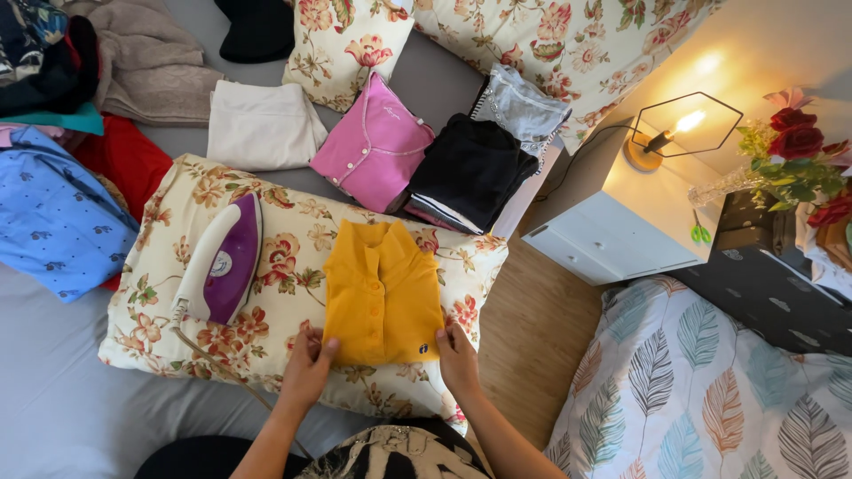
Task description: The person irons a yellow shirt on a floral-patterned ironing board. They smooth the fabric with their hands, use a purple iron to press the garment, and fold the shirt into a neat stack.
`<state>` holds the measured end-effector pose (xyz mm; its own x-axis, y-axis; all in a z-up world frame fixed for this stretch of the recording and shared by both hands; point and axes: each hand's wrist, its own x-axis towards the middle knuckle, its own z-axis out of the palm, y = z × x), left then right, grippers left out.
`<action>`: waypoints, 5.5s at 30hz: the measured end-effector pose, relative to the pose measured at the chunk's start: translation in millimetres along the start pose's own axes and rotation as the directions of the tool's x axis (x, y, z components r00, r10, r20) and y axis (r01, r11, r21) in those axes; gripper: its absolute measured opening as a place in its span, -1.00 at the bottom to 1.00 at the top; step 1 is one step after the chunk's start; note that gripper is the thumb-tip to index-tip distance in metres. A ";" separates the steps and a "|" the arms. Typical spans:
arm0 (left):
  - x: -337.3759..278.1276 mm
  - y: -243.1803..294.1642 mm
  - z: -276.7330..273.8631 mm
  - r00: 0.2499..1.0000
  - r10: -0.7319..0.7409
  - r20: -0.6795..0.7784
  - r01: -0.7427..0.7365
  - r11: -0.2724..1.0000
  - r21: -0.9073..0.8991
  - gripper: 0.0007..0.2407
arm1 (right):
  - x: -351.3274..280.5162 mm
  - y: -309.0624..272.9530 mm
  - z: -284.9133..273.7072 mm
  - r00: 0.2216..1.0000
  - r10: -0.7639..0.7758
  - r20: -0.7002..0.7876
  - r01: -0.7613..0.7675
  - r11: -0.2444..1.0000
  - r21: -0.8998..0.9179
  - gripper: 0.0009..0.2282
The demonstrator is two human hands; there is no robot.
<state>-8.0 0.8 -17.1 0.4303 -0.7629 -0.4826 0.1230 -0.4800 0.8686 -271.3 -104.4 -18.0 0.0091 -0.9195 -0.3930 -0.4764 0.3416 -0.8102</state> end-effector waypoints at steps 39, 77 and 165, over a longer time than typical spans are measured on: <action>-11.4 102.3 -33.3 0.641 0.759 -0.113 -0.379 0.441 0.814 -0.75 | -33.9 -103.8 9.6 0.571 -0.786 0.237 0.719 0.339 -0.607 -0.67; -53.4 77.5 13.8 0.985 0.164 -0.058 -0.069 0.675 0.735 -0.59 | 10.8 -41.0 30.5 0.554 -0.660 0.507 0.735 0.103 -0.670 -0.38; -26.6 34.3 -26.8 0.937 0.089 -0.339 0.187 0.691 0.698 -0.58 | -4.8 -29.6 16.1 0.999 0.036 0.013 -0.029 0.929 -0.369 -0.57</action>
<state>8.8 16.2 28.5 0.7170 -0.6107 -0.3361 -0.4593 -0.7766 0.4312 -243.0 -107.0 0.9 0.0035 -0.9038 -0.4279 -0.7675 0.2719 -0.5806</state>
